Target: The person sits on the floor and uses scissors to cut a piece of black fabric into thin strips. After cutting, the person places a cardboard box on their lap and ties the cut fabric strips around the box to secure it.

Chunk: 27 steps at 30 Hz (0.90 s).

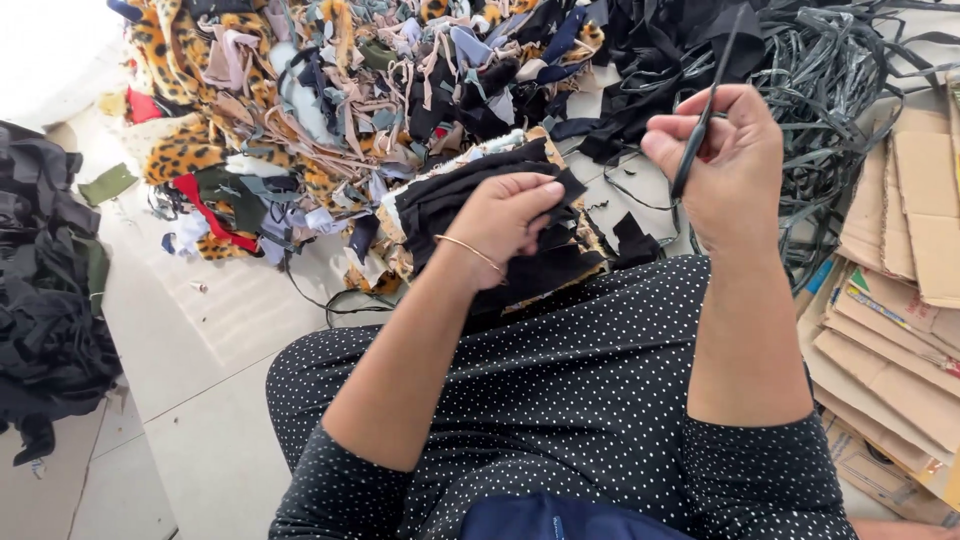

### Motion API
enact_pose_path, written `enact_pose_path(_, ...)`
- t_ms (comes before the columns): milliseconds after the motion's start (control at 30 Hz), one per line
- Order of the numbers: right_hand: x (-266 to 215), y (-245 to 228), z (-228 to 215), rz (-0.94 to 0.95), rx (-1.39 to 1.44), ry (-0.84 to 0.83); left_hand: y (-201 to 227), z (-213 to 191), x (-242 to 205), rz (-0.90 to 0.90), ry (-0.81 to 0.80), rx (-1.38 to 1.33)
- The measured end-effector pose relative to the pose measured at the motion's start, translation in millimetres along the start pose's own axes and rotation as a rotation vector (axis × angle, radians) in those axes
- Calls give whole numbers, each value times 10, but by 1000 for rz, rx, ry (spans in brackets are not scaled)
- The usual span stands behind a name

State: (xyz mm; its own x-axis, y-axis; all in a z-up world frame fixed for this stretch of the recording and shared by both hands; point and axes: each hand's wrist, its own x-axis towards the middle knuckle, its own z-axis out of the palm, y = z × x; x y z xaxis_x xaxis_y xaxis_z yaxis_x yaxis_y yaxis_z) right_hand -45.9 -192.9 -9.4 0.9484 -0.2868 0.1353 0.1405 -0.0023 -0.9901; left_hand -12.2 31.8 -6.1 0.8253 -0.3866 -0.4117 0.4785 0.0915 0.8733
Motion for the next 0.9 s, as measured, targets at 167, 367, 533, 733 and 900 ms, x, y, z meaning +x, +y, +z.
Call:
enact_pose_path(167,-33,-10,147,-15,114,-314,378,-182,-79,-138,16,-16)
enact_pose_path(367,-91,405,546,-36,3,-254,498,-326,-99,-23,-41,-113)
enact_pose_path(533,-21,608,469,-52,-184,-210,565,-698,-174,72,57,48)
enact_pose_path(733,170,641,299,147,-172,-390,431,-1198,-282,99,-26,681)
enact_pose_path(900,299,698,253,297,-112,-494,178,-1567,-169,-43,78,667)
